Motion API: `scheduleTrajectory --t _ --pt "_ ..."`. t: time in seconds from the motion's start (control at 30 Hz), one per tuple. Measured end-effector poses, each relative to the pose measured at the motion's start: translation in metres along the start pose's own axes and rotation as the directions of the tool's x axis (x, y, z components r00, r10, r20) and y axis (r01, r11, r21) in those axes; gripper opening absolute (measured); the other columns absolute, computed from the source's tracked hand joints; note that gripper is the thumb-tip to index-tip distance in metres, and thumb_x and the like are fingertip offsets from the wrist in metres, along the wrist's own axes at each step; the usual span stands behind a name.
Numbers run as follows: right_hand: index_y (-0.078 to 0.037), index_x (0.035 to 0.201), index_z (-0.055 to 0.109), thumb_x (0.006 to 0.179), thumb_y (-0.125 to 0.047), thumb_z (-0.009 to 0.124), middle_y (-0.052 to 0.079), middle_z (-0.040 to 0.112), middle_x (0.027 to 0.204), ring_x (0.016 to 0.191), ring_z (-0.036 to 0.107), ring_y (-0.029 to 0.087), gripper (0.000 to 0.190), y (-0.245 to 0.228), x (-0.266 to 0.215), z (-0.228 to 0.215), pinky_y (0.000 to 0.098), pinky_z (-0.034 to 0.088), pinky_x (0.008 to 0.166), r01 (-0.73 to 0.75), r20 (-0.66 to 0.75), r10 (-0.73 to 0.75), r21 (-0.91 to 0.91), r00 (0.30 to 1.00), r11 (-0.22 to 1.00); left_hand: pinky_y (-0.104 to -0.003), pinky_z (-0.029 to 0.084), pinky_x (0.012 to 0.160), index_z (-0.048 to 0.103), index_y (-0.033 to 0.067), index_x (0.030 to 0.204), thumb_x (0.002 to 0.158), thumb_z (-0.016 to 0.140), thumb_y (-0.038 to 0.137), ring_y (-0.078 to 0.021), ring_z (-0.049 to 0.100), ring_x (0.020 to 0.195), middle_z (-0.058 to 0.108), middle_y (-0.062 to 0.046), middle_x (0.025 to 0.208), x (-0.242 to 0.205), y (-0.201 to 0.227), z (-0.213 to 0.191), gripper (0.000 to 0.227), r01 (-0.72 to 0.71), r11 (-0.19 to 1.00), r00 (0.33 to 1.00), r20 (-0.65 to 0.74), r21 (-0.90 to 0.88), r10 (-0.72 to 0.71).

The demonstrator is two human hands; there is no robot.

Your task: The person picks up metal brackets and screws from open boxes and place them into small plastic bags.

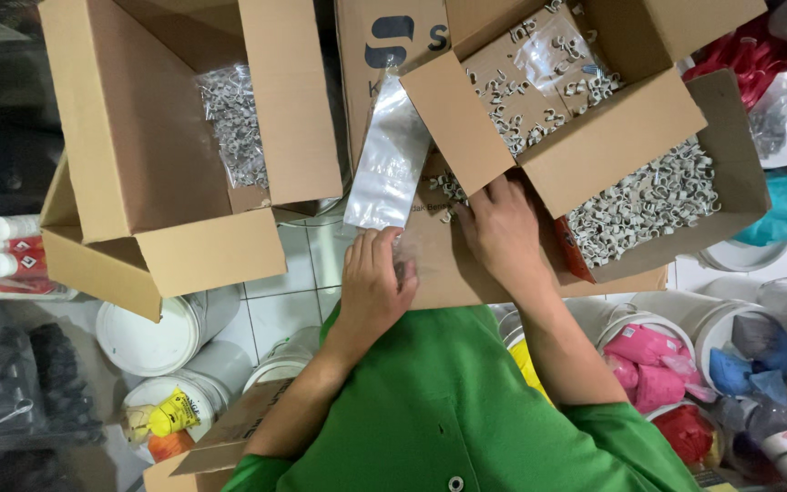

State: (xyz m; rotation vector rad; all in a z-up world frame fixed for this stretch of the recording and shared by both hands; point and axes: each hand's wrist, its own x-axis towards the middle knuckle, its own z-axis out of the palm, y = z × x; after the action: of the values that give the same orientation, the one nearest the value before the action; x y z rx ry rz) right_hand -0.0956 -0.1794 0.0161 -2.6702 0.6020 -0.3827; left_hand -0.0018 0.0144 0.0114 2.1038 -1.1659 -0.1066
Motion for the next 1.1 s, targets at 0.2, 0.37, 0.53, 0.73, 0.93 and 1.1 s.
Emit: scheduleTrajectory --t 0.2,0.37,0.53,0.73,0.93,1.1 --pt "0.002 0.119 0.065 0.089 -0.008 0.072 0.025 0.062 0.112 0.096 0.063 0.046 0.032 0.007 0.006 0.006 0.0506 0.052 0.079 -0.038 0.045 0.032 0.139 0.998 0.99 -0.045 0.045 0.091 0.052 -0.0002 0.127 0.084 0.074 0.016 -0.0362 0.057 0.104 0.059 -0.018 0.112 -0.005 0.0 0.001 0.051 -0.015 0.998 1.0 0.011 -0.066 0.016" --pt "0.001 0.118 0.066 0.092 -0.004 0.071 0.024 0.064 0.111 0.097 0.064 0.046 0.027 0.01 0.003 0.002 0.0488 0.052 0.08 -0.022 -0.027 0.031 0.259 0.999 0.966 -0.045 0.045 0.092 0.052 -0.0004 0.127 0.084 0.076 0.015 -0.0356 0.058 0.107 0.059 -0.018 0.116 -0.006 -0.003 0.0 0.052 0.008 0.995 1.0 0.011 -0.095 -0.007" --pt "0.0 0.111 0.065 0.097 -0.003 0.072 0.015 0.065 0.102 0.09 0.066 0.03 0.016 0.02 -0.01 0.01 0.0372 0.054 0.079 -0.127 -0.034 0.16 0.463 0.987 0.877 -0.045 0.045 0.093 0.052 0.0002 0.128 0.084 0.076 0.014 -0.0362 0.058 0.108 0.059 -0.018 0.117 -0.006 -0.003 0.002 0.052 0.011 0.994 1.0 0.01 -0.107 -0.01" --pt "0.0 0.112 0.065 0.1 -0.006 0.069 0.003 0.07 0.094 0.085 0.065 0.007 0.013 0.034 -0.027 0.031 0.0247 0.054 0.076 -0.371 0.185 0.363 0.748 0.913 0.55 -0.045 0.045 0.093 0.053 0.0004 0.128 0.084 0.076 0.014 -0.035 0.058 0.103 0.058 -0.017 0.109 -0.004 -0.004 0.004 0.052 0.044 0.99 0.998 0.043 -0.134 -0.038" --pt "0.0 0.111 0.064 0.099 -0.003 0.069 0.002 0.071 0.099 0.088 0.066 0.007 0.014 0.019 -0.039 0.022 0.0233 0.054 0.079 -0.278 0.177 0.267 0.869 0.947 0.41 -0.046 0.045 0.094 0.051 -0.0005 0.128 0.084 0.076 0.014 -0.0355 0.056 0.103 0.057 -0.017 0.109 -0.001 -0.004 0.003 0.053 -0.001 0.992 1.0 0.016 -0.129 0.003" --pt "-0.001 0.102 0.07 0.092 -0.004 0.073 0.003 0.072 0.086 0.075 0.064 0.007 0.01 -0.017 -0.031 -0.007 0.0238 0.05 0.064 -0.223 0.155 0.162 0.735 0.975 0.64 -0.045 0.044 0.09 0.052 0.0006 0.127 0.084 0.078 0.016 -0.035 0.058 0.103 0.057 -0.016 0.109 0.001 -0.003 0.002 0.053 -0.019 0.998 1.0 0.015 -0.055 0.02"
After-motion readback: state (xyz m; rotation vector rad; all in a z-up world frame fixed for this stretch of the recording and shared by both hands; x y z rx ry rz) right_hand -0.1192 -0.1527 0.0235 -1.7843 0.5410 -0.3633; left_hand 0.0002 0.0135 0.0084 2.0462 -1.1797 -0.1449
